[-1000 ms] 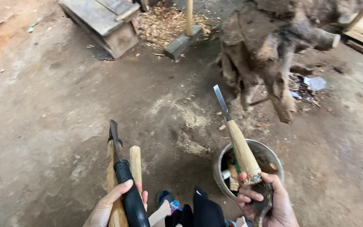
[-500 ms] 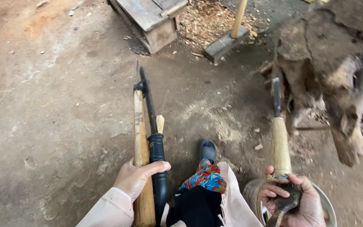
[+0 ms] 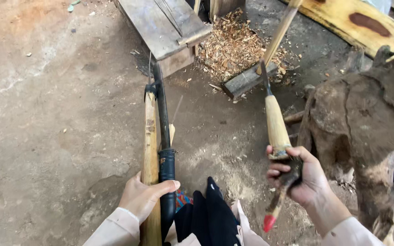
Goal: The person takes carving tools from a bucket, carries them to a large tree root on the workshop floor, and scrapes and cleans the root's surface and crevices with a chisel-like blade and a small pointed tool, steadying the root with the other hand.
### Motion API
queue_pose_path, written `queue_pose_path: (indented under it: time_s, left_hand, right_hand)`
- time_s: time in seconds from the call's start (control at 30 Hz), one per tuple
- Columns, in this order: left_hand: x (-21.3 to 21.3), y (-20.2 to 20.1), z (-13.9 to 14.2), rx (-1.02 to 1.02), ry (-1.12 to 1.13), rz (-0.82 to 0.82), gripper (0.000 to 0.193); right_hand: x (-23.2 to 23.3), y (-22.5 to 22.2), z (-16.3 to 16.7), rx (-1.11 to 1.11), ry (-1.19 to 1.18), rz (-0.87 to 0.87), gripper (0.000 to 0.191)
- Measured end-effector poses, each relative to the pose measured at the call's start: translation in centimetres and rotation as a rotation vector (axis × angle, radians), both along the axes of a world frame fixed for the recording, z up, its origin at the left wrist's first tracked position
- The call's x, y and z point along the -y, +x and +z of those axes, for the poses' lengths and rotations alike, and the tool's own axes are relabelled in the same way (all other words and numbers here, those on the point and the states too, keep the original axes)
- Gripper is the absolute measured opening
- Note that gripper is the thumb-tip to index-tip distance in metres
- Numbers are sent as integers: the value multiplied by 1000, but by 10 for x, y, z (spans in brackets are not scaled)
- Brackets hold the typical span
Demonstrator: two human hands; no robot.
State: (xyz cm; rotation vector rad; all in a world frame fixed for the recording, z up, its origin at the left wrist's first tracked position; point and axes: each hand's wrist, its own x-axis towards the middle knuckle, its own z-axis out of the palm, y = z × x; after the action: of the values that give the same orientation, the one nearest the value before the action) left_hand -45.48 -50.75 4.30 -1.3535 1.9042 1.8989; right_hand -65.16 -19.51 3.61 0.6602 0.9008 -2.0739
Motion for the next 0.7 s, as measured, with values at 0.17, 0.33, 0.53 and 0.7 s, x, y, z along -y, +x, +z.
queue_pose_path:
  time_s: [0.17,0.33,0.53,0.7]
  left_hand:
    - [64,-56,-27,-133,133,63,47]
    - [166,-146,-53,-85,51,-33,50]
    - [291,-241,-49,-49,-18,-183,48]
    - [368,-325,-38,-24,-126,-248,52]
  right_hand:
    - [94,-66,-14,13,-157,72,44]
    - [209,-131,-44,139,-172,-14,43]
    - [338,-200,-67,197,-100,-133,42]
    - [414,-262,-88,224,-119,-171,37]
